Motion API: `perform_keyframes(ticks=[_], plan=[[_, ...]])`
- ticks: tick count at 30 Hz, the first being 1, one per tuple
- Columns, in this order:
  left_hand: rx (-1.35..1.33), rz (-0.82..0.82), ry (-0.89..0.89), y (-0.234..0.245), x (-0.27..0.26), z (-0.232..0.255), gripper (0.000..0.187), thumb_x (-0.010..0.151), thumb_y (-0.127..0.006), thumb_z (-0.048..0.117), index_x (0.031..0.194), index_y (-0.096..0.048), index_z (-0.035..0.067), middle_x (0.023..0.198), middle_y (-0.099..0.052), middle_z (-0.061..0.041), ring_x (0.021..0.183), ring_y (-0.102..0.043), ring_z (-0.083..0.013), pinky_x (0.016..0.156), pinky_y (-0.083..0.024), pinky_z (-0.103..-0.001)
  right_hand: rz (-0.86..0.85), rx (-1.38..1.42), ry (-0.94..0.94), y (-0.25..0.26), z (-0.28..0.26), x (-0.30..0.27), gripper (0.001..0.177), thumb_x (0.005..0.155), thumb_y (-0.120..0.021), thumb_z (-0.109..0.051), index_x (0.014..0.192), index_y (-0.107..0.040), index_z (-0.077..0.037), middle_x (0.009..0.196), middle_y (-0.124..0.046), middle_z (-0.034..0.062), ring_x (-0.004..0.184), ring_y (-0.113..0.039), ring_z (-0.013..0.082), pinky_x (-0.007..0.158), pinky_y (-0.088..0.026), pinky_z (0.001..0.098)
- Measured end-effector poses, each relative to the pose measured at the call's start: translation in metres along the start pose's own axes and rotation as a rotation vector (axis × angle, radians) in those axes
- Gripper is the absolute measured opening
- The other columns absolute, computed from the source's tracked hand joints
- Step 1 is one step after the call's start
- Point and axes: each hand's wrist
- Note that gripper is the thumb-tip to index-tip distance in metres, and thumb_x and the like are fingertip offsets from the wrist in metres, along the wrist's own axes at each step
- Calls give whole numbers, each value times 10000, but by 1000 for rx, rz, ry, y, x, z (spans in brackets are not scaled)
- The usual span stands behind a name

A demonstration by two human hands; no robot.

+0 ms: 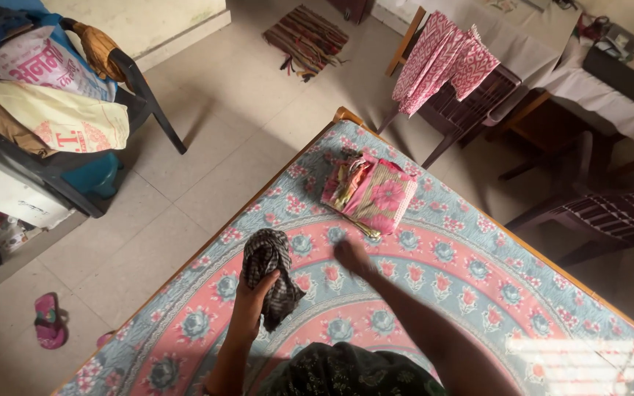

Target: Using a cloth to wipe down and clean the wooden headboard of a bed.

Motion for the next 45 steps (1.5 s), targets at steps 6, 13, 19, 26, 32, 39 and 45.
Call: perform_keyframes(ticks=[6,13,19,26,32,39,45], plan=[[-111,55,62,7,18,5,586,820,-758,108,1361,-570,-10,1216,-701,-126,1066,-691,-232,910,-562,-394,498,695,94,216,-276,269,708,934,-747,-244,1487,-377,-4,1439,-529,240,1237,-632,312,905,-623,403],[-93,71,90,14,30,-13,621,793,-775,165,1362,-573,20,1213,-712,-113,1081,-703,-221,919,-572,-398,69,416,307,189,-310,174,316,941,-700,-165,1233,-674,-47,1164,-735,144,744,-761,211,654,-642,342],[50,174,329,40,36,-98,656,779,-815,251,1317,-520,20,1155,-687,-180,990,-695,-294,822,-583,-453,-126,407,357,134,-229,11,316,966,-707,-148,1267,-703,-52,1192,-721,178,1101,-696,319,927,-572,420],[530,-169,239,33,26,-166,738,790,-864,382,1293,-534,-47,1151,-718,-198,1011,-718,-244,809,-600,-339,-82,594,-291,139,-170,-70,263,926,-723,-143,1172,-700,-52,1051,-786,91,972,-784,183,791,-645,312],[344,-116,391,-32,22,-114,796,749,-798,369,1323,-436,-48,1129,-686,-223,956,-734,-348,771,-624,-463,-42,606,-293,166,-160,-101,255,931,-709,-126,1172,-690,-46,1093,-772,94,993,-769,176,796,-642,315],[419,-65,409,-71,1,-124,822,801,-781,411,1386,-436,-52,1219,-680,-229,1051,-729,-318,846,-620,-424,-181,612,-273,196,-118,-170,230,937,-702,-122,1151,-707,-37,1106,-757,79,960,-764,180,779,-642,331],[381,-23,476,-81,-1,-140,827,800,-768,424,1386,-429,-51,1181,-701,-269,976,-758,-366,802,-640,-448,-145,785,-512,185,-63,-225,270,957,-667,-131,1207,-670,-28,1115,-782,72,981,-768,165,795,-649,321]])
Point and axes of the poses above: each hand's wrist, its own x-axis towards the middle knuckle, its own y-axis out of the back of the hand, z = x × y
